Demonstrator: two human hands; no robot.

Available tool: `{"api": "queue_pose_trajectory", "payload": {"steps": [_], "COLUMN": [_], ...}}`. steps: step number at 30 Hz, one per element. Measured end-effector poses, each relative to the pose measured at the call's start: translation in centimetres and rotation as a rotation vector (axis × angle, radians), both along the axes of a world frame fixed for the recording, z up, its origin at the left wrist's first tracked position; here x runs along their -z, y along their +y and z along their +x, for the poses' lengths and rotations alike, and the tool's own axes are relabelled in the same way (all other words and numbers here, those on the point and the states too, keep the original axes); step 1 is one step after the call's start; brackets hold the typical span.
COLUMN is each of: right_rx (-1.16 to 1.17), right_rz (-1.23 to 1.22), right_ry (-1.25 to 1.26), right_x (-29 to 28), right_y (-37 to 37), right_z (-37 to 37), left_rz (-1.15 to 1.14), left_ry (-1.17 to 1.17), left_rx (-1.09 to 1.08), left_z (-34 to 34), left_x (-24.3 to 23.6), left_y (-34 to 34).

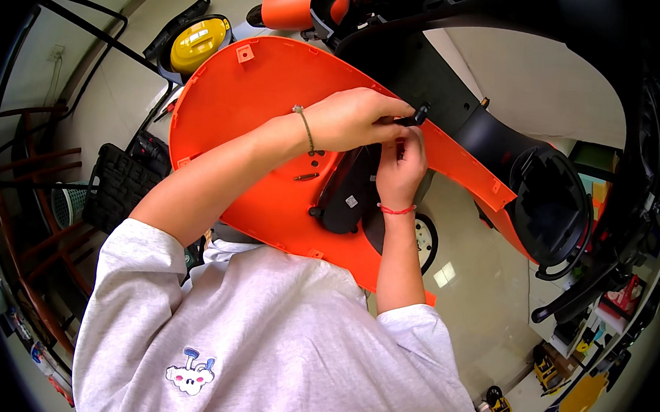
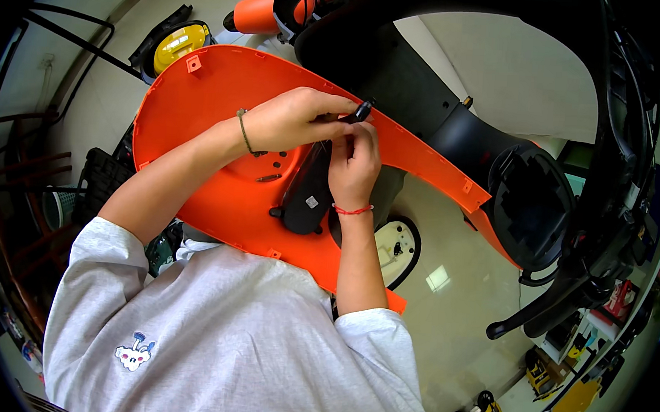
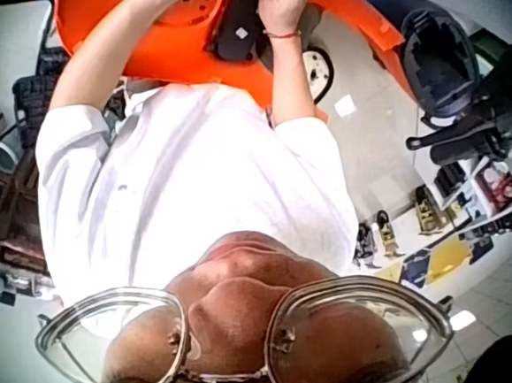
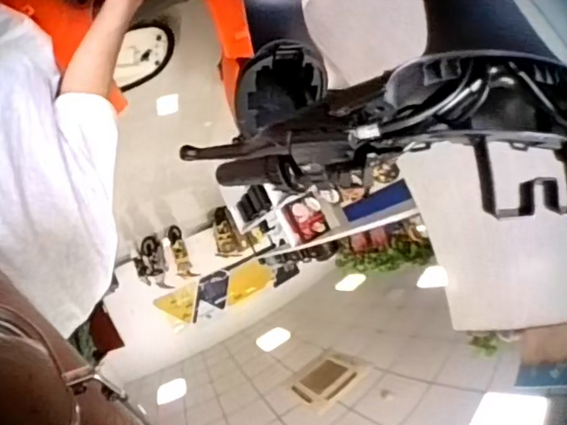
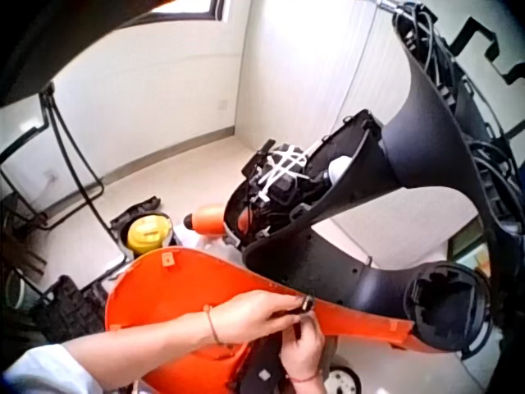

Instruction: The person removes screws from a plastic motorcycle housing using a screwdriver, detaches a headlight assembly, and removes additional screws from the headlight unit while sitting on the floor.

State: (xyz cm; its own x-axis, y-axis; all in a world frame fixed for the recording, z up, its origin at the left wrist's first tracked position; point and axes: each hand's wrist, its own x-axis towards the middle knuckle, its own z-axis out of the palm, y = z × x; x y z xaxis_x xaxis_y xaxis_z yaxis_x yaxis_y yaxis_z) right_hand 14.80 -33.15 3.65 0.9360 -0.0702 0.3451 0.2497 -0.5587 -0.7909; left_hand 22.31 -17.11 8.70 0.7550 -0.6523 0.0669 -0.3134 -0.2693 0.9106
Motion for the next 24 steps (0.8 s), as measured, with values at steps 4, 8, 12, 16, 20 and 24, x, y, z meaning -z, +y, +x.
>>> {"api": "queue_pose_trajectory", "payload": {"steps": [4,8,12,16,20,24], "right_rx": [0.007,0.017,-0.031,-0.006,0.028,0.004], "right_rz": [0.066,0.097,0.167,0.188,0.253,0.132], "right_ry": [-0.029,-0.053,0.046,0.014,0.042,-0.011], "right_x": [-0.4,0.7,0.6,0.6,1.5,0.3], "right_y": [1.0,0.7,0.5,0.6,0.3,0.8], "right_z": [0.2,0.3,0.1,0.5,0.1,0.3], "left_rz": [0.03,0.056,-0.203,-0.152,0.124,0.033], "left_ry": [-0.021,0.004,0.108,-0.092,-0.008,0.023], "left_rx": [-0.048,-0.09,0.063,0.06,-0.108,-0.142], "left_z": [-0.2,-0.8,-0.3,-0.1,-0.3,-0.3], "left_x": [-0.3,-0.6,0.2,0.6,-1.0,-0.1], "left_y": [0.1,-1.1,0.1,0.2,-0.2,-0.2]}}
